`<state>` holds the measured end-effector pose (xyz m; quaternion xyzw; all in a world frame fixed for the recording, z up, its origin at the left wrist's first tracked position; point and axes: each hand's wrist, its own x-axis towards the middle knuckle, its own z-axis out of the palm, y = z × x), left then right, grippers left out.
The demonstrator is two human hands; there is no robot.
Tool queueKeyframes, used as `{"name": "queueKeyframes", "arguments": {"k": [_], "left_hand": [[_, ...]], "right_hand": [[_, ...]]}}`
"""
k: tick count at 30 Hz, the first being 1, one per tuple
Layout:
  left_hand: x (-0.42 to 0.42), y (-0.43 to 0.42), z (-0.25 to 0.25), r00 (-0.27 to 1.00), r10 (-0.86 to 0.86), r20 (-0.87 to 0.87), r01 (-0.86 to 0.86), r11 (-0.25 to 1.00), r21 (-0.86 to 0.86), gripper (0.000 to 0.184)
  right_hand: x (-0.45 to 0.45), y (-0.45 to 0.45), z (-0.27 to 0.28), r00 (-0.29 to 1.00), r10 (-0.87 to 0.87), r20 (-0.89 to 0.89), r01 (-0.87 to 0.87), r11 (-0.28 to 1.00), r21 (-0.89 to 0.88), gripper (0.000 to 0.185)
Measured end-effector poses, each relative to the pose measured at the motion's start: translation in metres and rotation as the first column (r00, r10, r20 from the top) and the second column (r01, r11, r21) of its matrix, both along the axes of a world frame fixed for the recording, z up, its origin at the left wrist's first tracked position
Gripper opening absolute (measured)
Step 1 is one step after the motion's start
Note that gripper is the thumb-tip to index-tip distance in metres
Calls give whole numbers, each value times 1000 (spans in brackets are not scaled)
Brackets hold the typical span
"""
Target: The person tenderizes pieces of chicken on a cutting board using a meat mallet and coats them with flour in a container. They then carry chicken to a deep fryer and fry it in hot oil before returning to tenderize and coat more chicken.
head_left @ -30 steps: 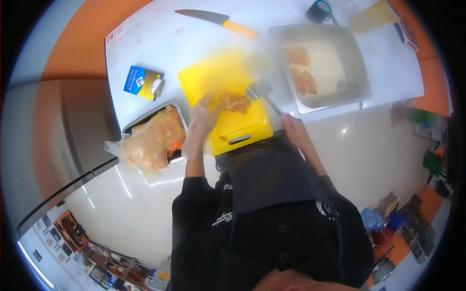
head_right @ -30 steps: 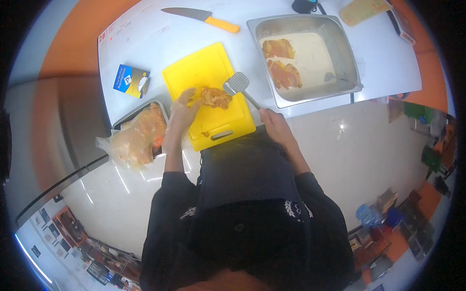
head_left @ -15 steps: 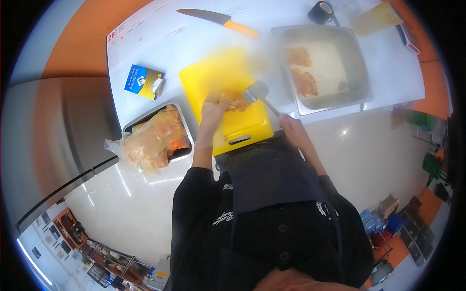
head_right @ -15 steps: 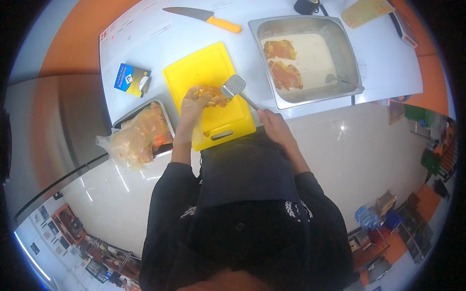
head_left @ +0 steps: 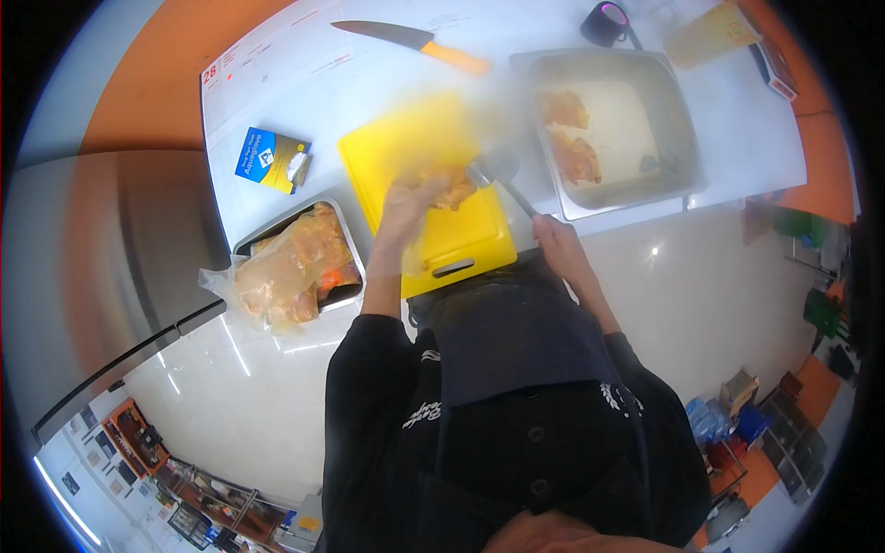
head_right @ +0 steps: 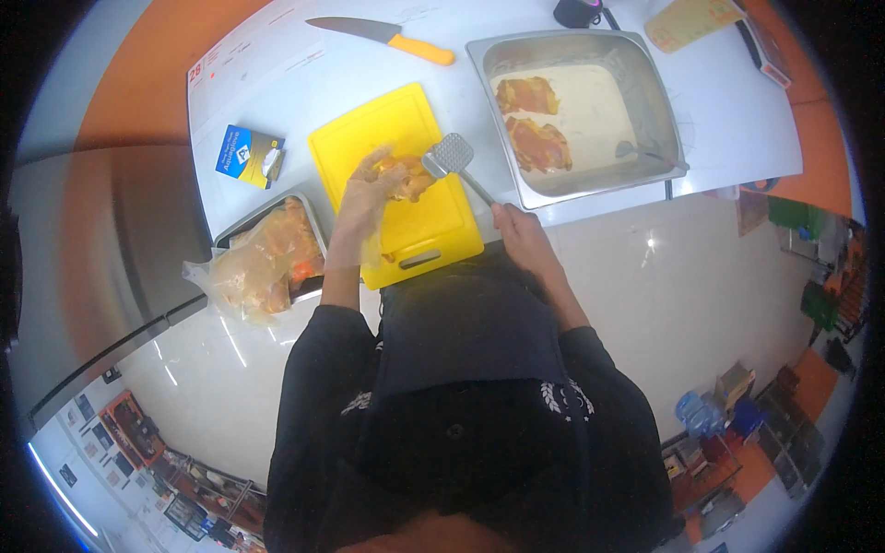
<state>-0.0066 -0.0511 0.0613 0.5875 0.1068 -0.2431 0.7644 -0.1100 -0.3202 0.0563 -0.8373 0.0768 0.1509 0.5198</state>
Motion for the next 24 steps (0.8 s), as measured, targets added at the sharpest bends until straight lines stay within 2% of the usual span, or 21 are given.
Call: {"name": "queueKeyframes", "arguments": {"k": [1,3,5,9,12,14,16,18,21,22,24], "left_hand": [[-2,0,3,999,-23,39,16,986,167,59],[-7,1,12,991,-84,104,24,875,484,60],[-7,7,-18,994,-60,94,-1,839,545,61],[-13,-3,3,986,-10,169,-114,698,707,56],[-11,-4,5,942,-290,171,-76,312,947,44],[-6,-8,8,965,-193,176,13,709,705,37],[-6,-14,8,922,-329,204,86,687,722,33],[-9,-27,6,739,-659,138,24,231,973,31],[1,-35,3,744,-667,36,38,96,995,29],[4,-32,-4,810,-576,113,110,339,934,26],[7,-14,-17,926,-339,163,164,754,636,26]], "right_hand": [[0,-1,-1,1000,-6,-13,6,1000,1,48],[-2,-1,-4,1000,11,-14,-12,999,-31,48],[-3,-1,-5,1000,21,-21,-21,999,-41,49],[-4,4,1,996,58,-66,-60,997,-43,50],[-3,6,3,995,68,-74,-72,996,-50,51],[-3,4,3,996,60,-61,-63,997,-55,51],[-4,2,-2,998,49,-47,-51,997,-61,51],[-5,0,-7,999,26,-28,-27,999,-46,51],[-3,-1,-4,1000,8,-1,-8,999,-31,50],[-3,-2,-2,1000,2,6,-2,1000,-29,49],[-4,-3,-7,1000,-9,16,9,1000,-15,49]]}}
